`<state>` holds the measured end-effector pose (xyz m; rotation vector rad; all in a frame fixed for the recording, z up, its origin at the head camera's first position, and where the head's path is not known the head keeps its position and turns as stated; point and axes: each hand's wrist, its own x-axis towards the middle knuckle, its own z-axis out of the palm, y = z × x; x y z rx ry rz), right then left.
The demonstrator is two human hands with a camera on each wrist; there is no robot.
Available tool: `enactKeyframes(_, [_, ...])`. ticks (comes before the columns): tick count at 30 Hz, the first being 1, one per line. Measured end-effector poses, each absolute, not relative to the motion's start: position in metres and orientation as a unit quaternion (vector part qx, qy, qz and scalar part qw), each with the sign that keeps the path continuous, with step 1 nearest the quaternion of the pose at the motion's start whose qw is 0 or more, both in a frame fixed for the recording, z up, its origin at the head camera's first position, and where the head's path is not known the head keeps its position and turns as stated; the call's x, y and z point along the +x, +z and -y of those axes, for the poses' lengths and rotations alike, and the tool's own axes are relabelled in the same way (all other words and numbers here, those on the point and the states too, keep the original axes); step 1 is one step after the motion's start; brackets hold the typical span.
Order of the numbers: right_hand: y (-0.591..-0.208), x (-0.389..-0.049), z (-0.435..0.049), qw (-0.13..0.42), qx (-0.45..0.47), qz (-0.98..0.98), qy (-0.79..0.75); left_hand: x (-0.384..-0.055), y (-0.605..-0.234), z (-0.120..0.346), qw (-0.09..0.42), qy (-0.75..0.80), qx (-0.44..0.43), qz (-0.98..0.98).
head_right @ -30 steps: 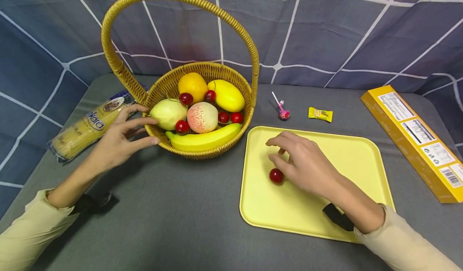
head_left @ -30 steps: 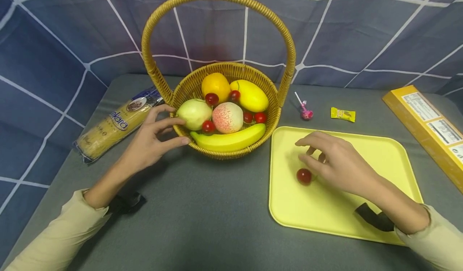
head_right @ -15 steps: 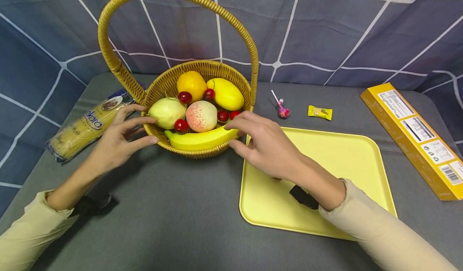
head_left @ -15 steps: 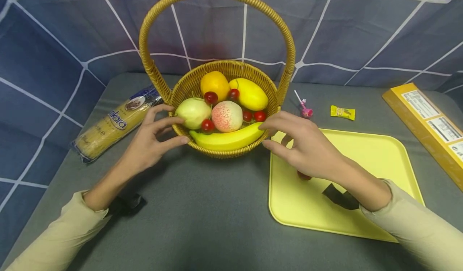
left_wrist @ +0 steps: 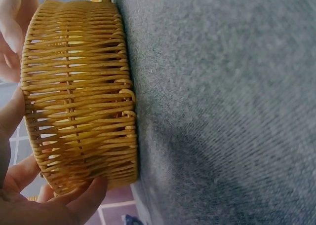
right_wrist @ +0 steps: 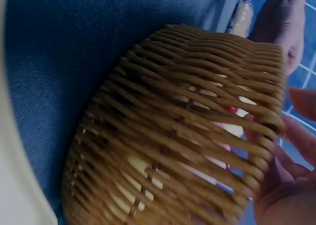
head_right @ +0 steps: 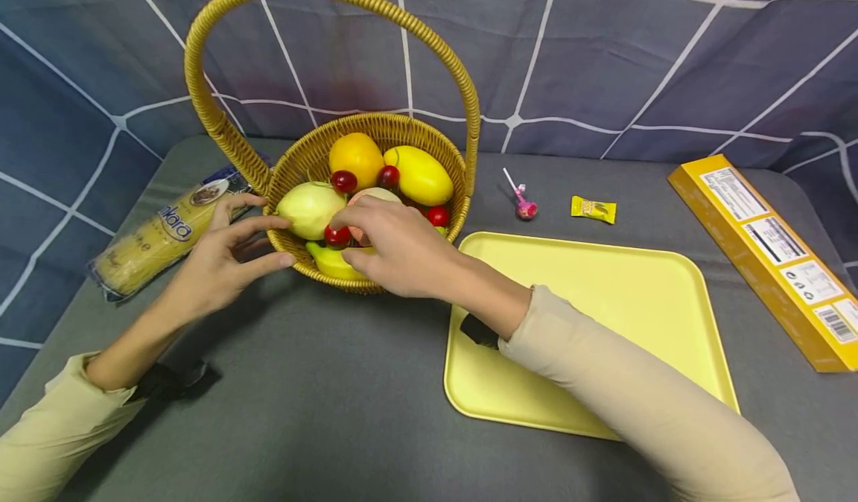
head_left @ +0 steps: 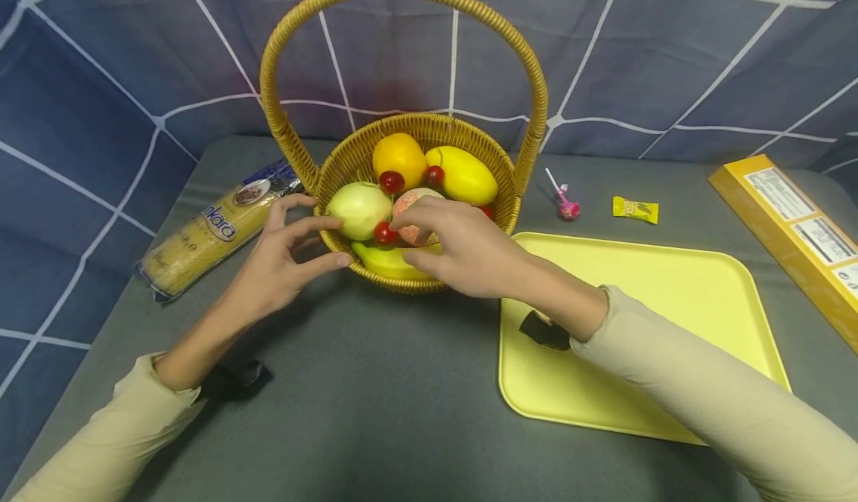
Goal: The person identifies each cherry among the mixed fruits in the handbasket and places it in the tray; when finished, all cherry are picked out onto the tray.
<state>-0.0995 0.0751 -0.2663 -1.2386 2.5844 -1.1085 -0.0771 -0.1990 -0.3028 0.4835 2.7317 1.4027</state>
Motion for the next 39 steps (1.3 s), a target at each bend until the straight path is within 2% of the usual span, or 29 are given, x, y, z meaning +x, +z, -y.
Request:
enactKeyframes(7, [-0.275,-0.115,-0.051,0.06,-0.408,-0.859,-0.305,-0.077,-0.302,0.201,0.018,0.456,0.157,-0.876])
enactKeyframes(13, [-0.279,-0.119,-0.037,0.064,-0.367,-0.891,-0.262,-0.077,-0.303,0.2,0.021,0.455,0.155,-0.876])
enactKeyframes(20, [-0.282,-0.119,-0.028,0.04,-0.327,-0.916,-0.23,-0.077,-0.304,0.2,0.023,0.46,0.157,-0.874])
enactKeyframes(30, [-0.283,-0.119,-0.033,0.032,-0.345,-0.899,-0.267,-0.077,-0.304,0.2,0.027,0.46,0.159,-0.873])
enactKeyframes(39, [-0.273,-0.101,-0.052,0.007,-0.375,-0.871,-0.316,-0.078,-0.306,0.201,0.027,0.461,0.16,-0.872])
